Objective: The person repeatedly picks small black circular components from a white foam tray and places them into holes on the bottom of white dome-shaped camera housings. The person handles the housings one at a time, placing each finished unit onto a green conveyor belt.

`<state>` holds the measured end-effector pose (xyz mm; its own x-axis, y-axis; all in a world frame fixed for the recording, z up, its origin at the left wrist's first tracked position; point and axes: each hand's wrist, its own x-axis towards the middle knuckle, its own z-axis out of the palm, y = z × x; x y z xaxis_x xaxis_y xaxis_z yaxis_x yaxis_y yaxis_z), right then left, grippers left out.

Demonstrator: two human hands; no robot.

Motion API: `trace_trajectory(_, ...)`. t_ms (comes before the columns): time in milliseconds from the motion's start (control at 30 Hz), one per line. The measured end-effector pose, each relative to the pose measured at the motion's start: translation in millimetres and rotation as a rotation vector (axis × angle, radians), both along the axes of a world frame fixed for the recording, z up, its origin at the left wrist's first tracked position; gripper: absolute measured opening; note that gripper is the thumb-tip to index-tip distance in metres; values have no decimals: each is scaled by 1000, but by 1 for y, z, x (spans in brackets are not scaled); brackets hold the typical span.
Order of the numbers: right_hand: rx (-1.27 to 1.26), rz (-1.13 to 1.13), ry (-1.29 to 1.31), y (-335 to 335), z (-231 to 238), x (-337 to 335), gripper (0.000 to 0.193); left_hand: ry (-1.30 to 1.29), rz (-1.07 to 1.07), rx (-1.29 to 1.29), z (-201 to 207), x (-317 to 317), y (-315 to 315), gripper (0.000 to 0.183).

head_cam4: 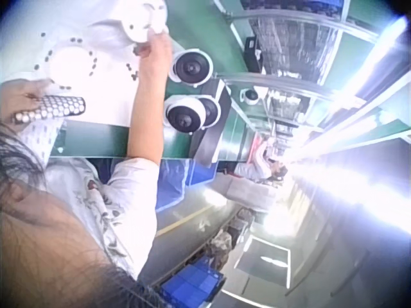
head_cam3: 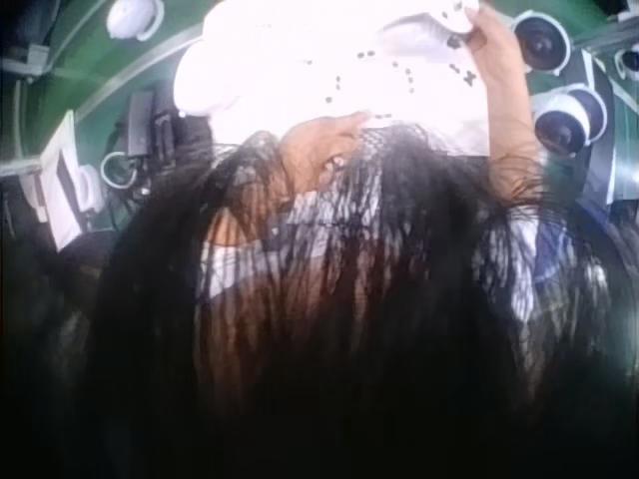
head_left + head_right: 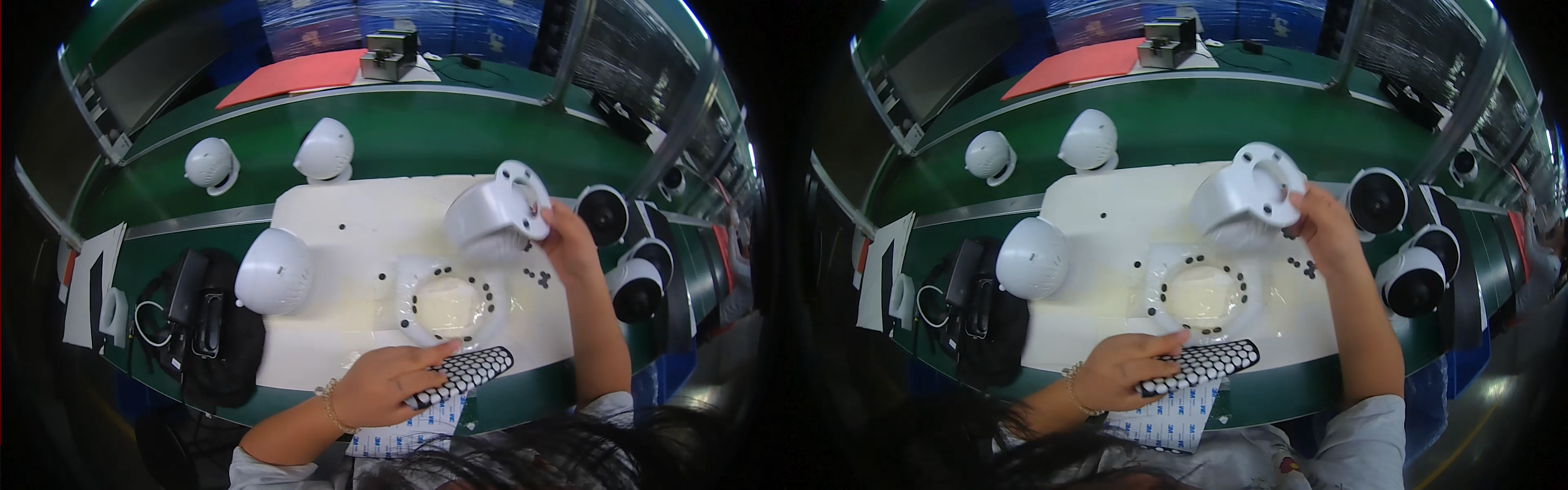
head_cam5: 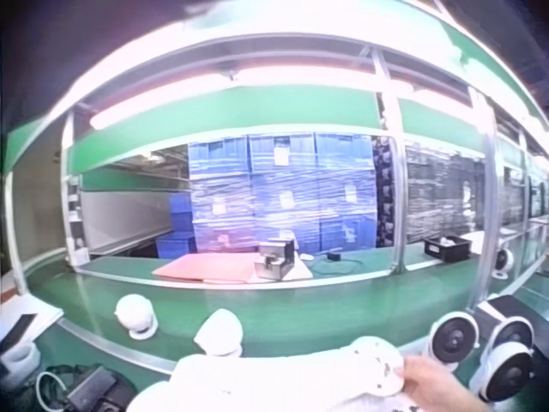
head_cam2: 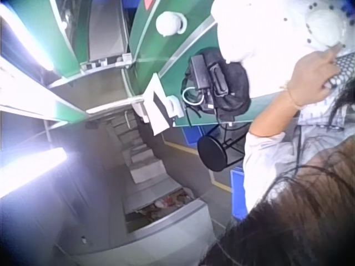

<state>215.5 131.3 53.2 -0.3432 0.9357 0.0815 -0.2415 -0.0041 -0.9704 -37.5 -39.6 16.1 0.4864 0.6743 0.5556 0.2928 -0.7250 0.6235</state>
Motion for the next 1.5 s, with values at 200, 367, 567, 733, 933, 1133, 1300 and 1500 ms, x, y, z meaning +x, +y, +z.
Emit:
trace_trajectory(200,1175,-557,-1471,119,-72,-5,18,55,-154,33,-1,-2,3,30)
trace_trajectory(367,934,-261,-1824,139,-64,-58,20,101,-159,74,-15,0,2,45)
trace_trajectory(567,1131,347,-1088,92,-66,-200,46,229,-170,150,-16,0,2,44)
trace_trajectory(733,1077,119,-1179,113,-53,-225,40,235,-147,177,-16,-6,4,41)
trace_trajectory(933,832,-349,-964,126,-46,-166,25,217,-139,168,-14,-2,2,42)
trace_trajectory(1133,116,-77,-139,9,9,-87,23,178,-145,55,-8,-8,-4,49)
trace_trajectory(1300,-217,62,4,-81,11,-46,32,29,-149,-43,0,-8,-2,57)
trace_trajectory(1500,-101,18,-268,-99,2,-25,32,-156,44,-224,11,-9,-1,38)
